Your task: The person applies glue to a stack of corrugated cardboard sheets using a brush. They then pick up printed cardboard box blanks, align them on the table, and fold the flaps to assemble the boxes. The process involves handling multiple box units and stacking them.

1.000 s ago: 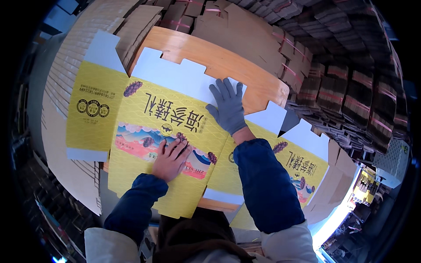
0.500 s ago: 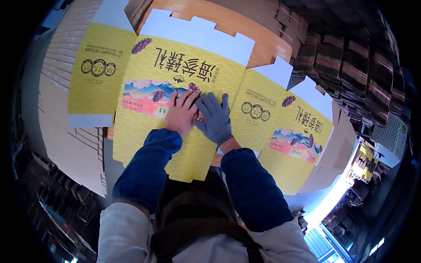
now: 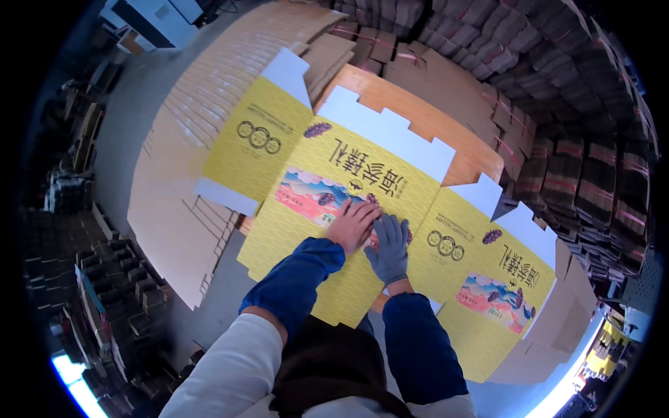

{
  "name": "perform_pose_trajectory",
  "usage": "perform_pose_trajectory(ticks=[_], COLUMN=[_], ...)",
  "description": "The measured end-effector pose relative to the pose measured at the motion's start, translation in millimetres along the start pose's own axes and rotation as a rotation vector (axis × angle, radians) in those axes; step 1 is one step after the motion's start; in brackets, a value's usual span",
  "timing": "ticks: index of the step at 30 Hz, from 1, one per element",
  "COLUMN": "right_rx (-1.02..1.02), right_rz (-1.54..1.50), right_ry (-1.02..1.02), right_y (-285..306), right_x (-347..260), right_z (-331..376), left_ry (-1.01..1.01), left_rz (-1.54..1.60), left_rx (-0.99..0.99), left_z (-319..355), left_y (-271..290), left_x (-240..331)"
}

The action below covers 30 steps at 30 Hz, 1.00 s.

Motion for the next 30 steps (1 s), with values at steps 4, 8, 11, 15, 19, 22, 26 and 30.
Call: perform_pose_trajectory(ticks=[4,8,11,15,19,22,26,30], right_rx=[0.010,-0.065,-0.018,-0.375,-0.268,-0.192,-0.103,-0.035], right_rz=[-0.211,0.114,0.410,0.611,0.786,0.816,0.844,0.865], right_ry=[-0.016,-0.072,-0.355,-0.705,-0.588,-0.552,-0.499,-0.447], right_y=[-18.3,34.7,87.9,112.9,108.1,106.7,133.8,182.9], right_x=[-41.7,-99.0,-116.8,-120.6,-100.7,-117.1,-145.3,-169.8], right_z=[17.0,112.4,225.3,313.4,336.1,341.7,317.3,287.1], left_ry=[0.012,0.079,0.250,0.172,0.134,0.073,-0.020,-0.052], left_rz=[0.158,-0.243,-0.512,-0.774,-0.774,-0.788,-0.785,-0.717], left_rx=[-0.002,0.097,0.252,0.108,-0.005,-0.038,0.058,0.106], left_z=[20.1,79.9,153.3,184.2,162.2,151.9,148.5,144.9], left_y=[43.2,147.5,213.7,235.7,217.8,221.0,219.3,228.7], left_x=[-28.5,-75.7,-150.3,-222.5,-233.2,-241.7,-257.3,-260.4])
Point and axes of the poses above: each hand's wrist, its own z-axis away from the middle knuckle, its own y-axis out of the back of the hand, x = y × z, the point moved 2 cm from there along -z, towards the middle knuckle, and after that the axes turned 9 degrees about y, right-handed, at the moved point
